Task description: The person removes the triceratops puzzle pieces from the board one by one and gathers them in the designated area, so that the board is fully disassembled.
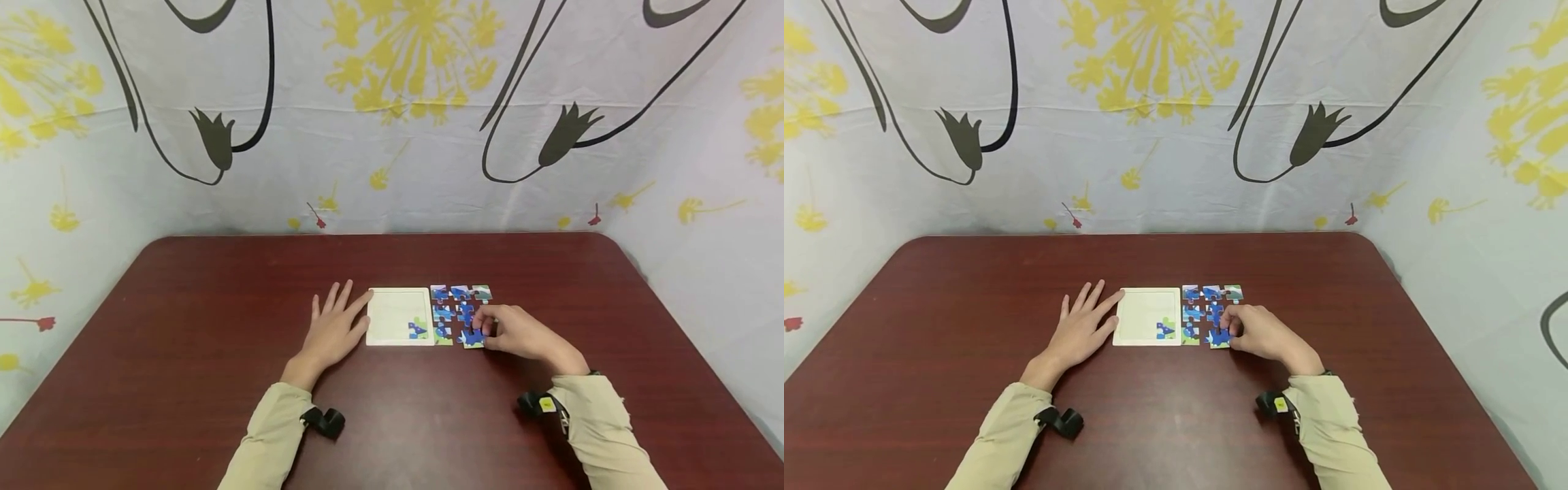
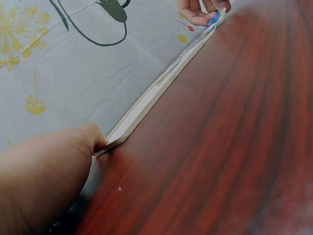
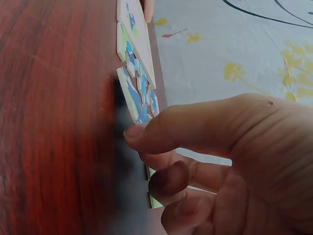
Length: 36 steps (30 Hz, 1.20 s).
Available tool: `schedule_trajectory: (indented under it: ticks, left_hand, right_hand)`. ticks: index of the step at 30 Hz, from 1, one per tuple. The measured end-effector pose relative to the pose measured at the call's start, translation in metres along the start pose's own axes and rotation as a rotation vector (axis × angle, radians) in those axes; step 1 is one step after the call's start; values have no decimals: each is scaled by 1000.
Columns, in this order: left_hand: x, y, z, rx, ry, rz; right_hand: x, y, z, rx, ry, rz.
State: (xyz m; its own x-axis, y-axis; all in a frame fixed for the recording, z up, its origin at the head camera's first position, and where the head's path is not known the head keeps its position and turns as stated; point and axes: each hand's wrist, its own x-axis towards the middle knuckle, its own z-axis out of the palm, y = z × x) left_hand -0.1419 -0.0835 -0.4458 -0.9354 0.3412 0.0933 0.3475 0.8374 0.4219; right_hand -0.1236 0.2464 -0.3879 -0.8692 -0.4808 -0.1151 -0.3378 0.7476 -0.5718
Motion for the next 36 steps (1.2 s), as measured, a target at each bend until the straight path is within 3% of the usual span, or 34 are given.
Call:
schedule_trajectory:
  ticks: [23, 36]
  left_hand:
    - [1, -2, 2, 10, 19, 17]
    - [0, -2, 1, 22, -8, 2]
  right_hand:
    - [3, -1, 2, -59, 35, 31]
    - [3, -10, 2, -93, 55, 35]
